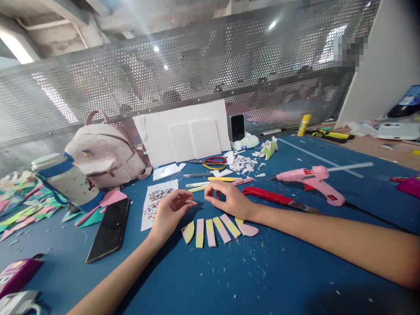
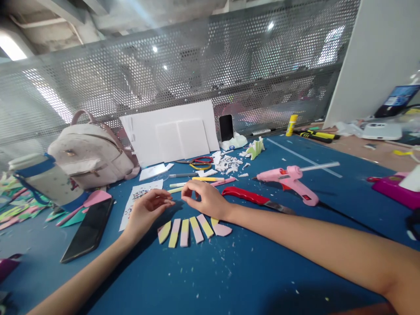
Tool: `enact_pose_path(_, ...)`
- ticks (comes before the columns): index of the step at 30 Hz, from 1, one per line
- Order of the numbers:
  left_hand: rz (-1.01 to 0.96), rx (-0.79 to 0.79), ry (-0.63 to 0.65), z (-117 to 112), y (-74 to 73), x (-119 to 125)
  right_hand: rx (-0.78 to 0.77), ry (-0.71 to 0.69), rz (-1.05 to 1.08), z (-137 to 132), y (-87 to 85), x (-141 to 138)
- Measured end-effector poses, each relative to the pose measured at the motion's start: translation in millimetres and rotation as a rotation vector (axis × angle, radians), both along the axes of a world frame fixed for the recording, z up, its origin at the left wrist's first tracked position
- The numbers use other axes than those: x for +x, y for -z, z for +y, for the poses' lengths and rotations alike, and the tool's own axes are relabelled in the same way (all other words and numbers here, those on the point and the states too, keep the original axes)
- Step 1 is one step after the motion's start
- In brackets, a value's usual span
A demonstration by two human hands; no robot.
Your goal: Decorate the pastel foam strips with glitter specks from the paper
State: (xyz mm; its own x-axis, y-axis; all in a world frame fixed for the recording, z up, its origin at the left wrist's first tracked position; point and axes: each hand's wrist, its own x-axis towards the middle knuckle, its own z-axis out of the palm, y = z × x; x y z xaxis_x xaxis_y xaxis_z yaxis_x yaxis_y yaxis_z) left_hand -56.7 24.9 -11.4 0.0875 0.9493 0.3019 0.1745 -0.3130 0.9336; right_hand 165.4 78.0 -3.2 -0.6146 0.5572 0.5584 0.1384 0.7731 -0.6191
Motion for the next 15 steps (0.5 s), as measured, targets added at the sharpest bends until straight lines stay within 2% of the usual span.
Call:
enact_pose_path(10, 0.077, 0.054, 0.005, -5.0, -6.3, 2.6, 0.005, -0.012, 0.001, -0.1, -0.3, 0.3)
enact_pose_path(15, 0.082, 0.048, 0.006, -4.6, -4.7, 0.9, 0.008, -0.009, 0.005, -0.1, 0.1, 0.2)
